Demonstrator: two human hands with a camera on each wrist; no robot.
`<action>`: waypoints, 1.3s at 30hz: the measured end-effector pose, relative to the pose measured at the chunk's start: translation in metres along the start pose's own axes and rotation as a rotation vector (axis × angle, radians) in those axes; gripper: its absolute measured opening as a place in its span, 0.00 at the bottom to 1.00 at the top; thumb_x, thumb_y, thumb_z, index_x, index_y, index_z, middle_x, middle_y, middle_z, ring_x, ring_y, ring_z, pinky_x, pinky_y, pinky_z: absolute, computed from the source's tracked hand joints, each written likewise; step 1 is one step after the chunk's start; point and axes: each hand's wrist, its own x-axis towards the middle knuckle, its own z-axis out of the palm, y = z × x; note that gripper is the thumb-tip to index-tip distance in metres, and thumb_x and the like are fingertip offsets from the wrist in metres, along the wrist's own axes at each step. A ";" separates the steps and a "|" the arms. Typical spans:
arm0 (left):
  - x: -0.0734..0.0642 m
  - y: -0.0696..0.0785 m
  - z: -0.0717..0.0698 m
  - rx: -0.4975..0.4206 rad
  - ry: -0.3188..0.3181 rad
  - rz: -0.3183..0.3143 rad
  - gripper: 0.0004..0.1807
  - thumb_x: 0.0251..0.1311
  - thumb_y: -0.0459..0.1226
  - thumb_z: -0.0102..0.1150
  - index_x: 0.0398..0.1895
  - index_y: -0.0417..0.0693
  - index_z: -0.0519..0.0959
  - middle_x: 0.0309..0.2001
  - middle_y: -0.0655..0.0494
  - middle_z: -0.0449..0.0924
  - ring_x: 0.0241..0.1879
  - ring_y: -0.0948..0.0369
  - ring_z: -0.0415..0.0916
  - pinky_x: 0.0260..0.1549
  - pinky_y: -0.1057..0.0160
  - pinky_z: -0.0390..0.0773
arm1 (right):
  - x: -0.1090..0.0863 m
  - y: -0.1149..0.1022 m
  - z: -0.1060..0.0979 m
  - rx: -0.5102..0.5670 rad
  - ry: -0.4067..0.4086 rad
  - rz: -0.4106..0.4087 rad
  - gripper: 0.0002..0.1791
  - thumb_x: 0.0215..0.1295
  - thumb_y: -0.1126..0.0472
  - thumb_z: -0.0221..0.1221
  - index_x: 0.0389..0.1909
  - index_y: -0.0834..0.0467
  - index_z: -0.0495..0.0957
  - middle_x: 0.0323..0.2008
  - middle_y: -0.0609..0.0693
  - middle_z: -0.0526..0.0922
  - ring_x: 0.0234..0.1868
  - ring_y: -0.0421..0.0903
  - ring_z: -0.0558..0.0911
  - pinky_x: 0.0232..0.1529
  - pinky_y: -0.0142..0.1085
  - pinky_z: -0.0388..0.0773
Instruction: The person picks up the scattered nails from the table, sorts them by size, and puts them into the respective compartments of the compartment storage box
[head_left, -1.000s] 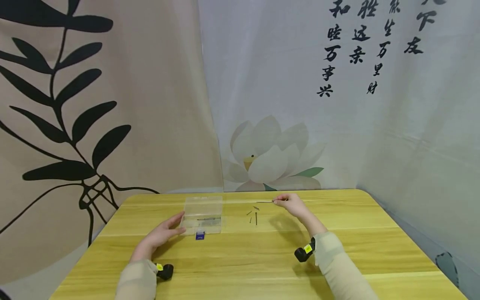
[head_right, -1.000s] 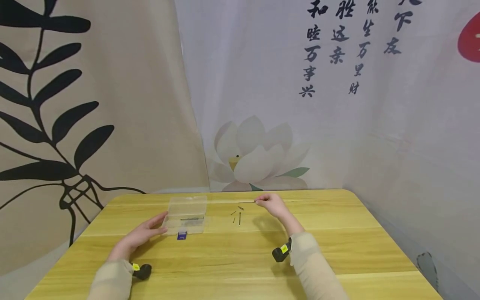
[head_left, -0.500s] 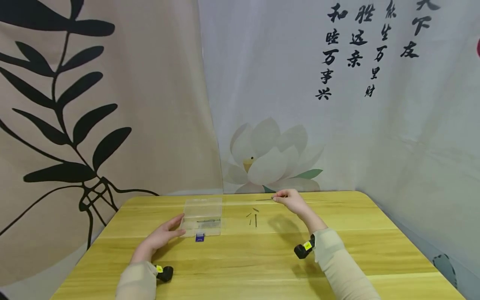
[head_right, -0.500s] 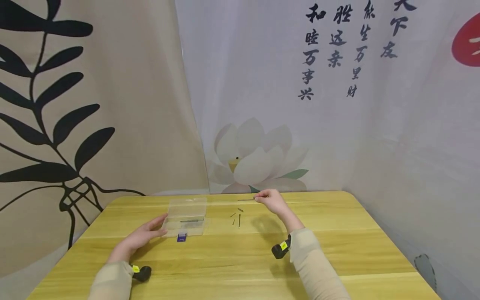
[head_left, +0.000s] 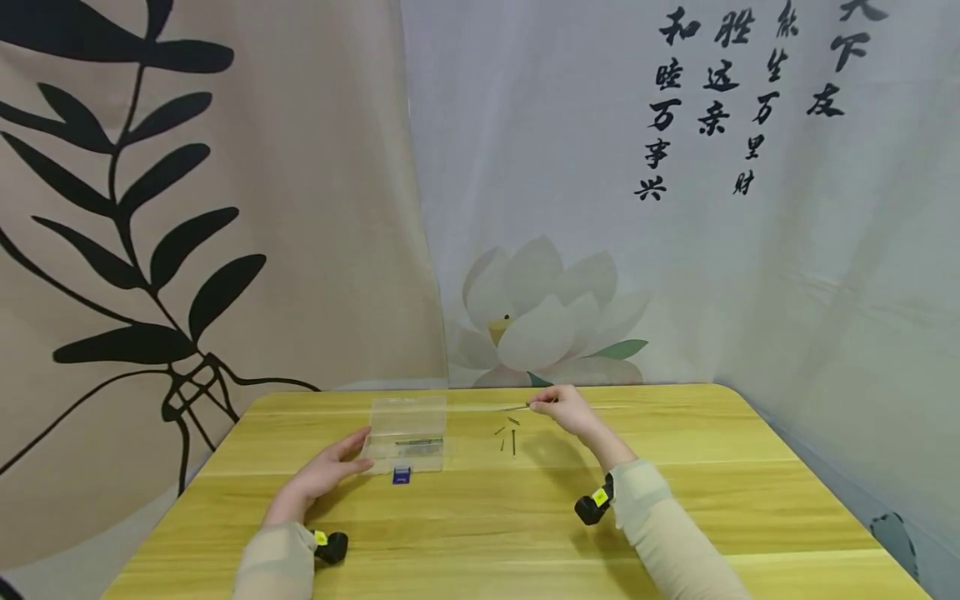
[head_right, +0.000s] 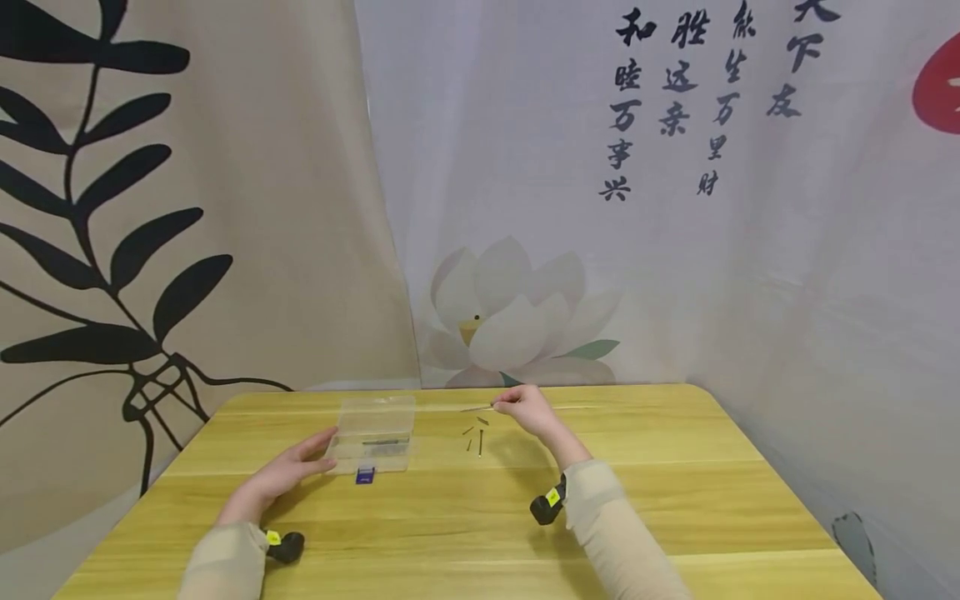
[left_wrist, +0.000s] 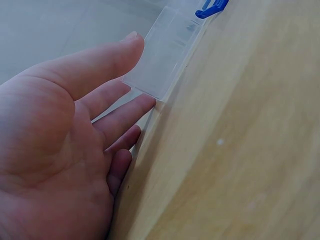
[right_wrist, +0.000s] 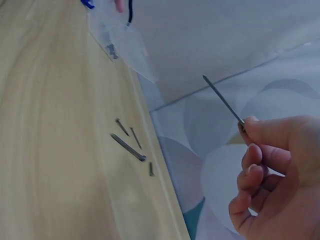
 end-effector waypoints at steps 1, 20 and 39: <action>0.000 -0.001 0.000 -0.003 -0.001 -0.002 0.40 0.66 0.40 0.59 0.75 0.40 0.52 0.72 0.34 0.51 0.71 0.37 0.46 0.64 0.34 0.48 | 0.001 0.000 0.003 0.005 -0.008 -0.004 0.11 0.69 0.63 0.57 0.45 0.65 0.83 0.40 0.52 0.82 0.43 0.57 0.77 0.47 0.53 0.74; 0.002 -0.002 0.000 -0.005 0.005 -0.030 0.42 0.65 0.44 0.60 0.76 0.43 0.51 0.73 0.35 0.50 0.71 0.38 0.45 0.65 0.34 0.47 | 0.034 -0.012 0.071 -0.077 -0.082 -0.129 0.09 0.69 0.63 0.58 0.42 0.62 0.84 0.36 0.48 0.82 0.30 0.42 0.71 0.31 0.34 0.70; 0.001 0.003 0.003 -0.021 0.024 -0.019 0.41 0.64 0.42 0.61 0.75 0.40 0.52 0.72 0.34 0.51 0.71 0.38 0.46 0.65 0.35 0.46 | 0.057 -0.029 0.126 -0.099 -0.136 -0.203 0.07 0.66 0.65 0.60 0.36 0.62 0.85 0.35 0.49 0.84 0.28 0.39 0.69 0.27 0.30 0.66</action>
